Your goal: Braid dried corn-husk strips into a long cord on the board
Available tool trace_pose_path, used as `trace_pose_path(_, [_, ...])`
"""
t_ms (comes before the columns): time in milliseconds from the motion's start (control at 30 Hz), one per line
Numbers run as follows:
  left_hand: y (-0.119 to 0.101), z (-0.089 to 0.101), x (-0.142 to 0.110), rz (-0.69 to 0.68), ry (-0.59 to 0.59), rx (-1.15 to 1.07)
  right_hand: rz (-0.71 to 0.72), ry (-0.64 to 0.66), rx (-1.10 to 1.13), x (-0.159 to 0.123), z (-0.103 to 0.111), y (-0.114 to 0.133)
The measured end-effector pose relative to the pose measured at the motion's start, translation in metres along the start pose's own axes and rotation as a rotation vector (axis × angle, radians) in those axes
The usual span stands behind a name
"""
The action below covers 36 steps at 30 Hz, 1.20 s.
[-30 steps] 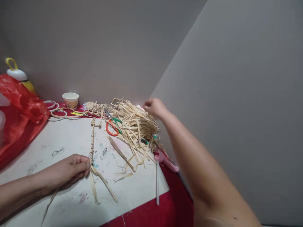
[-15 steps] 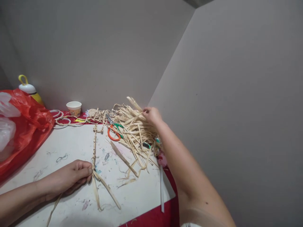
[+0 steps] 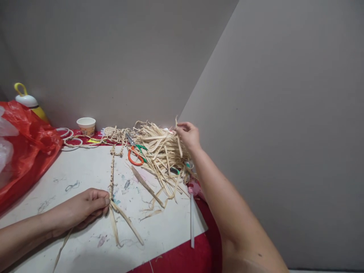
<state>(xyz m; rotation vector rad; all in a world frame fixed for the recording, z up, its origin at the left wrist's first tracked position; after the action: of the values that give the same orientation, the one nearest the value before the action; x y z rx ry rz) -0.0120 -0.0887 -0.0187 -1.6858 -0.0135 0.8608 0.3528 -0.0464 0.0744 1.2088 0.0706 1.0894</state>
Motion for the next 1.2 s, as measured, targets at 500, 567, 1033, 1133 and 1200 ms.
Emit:
trace_pose_path(500, [0.000, 0.000, -0.001, 0.002, -0.011, 0.002, -0.167, -0.127, 0.039, -0.012, -0.001, -0.012])
trace_pose_path(567, [-0.001, -0.001, -0.001, 0.015, -0.012, 0.001, -0.183, -0.139, 0.074, -0.010, 0.000, -0.011])
trace_pose_path(1033, [0.000, 0.001, -0.003, 0.006, -0.018, 0.030, -0.155, -0.066, -0.222, -0.010, 0.016, 0.012])
trace_pose_path(1133, [-0.001, -0.001, -0.005, 0.019, -0.002, 0.018, -0.084, -0.052, -0.380, -0.012, 0.025, 0.024])
trace_pose_path(1200, [-0.001, -0.002, -0.006, 0.020, 0.003, 0.011, -0.027, -0.039, -0.476, -0.014, 0.031, 0.035])
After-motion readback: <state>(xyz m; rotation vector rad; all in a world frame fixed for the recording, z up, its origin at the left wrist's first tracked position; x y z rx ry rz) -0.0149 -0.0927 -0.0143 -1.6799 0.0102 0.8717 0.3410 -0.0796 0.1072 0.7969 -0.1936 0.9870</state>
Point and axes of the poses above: each hand's wrist, its own x-axis towards the middle knuckle, its own z-axis out of the back of the hand, y = z × x, the point moved 3 cm from there along x, towards the middle knuckle, and after that the axes turned 6 degrees about z, right-handed, at the moved point
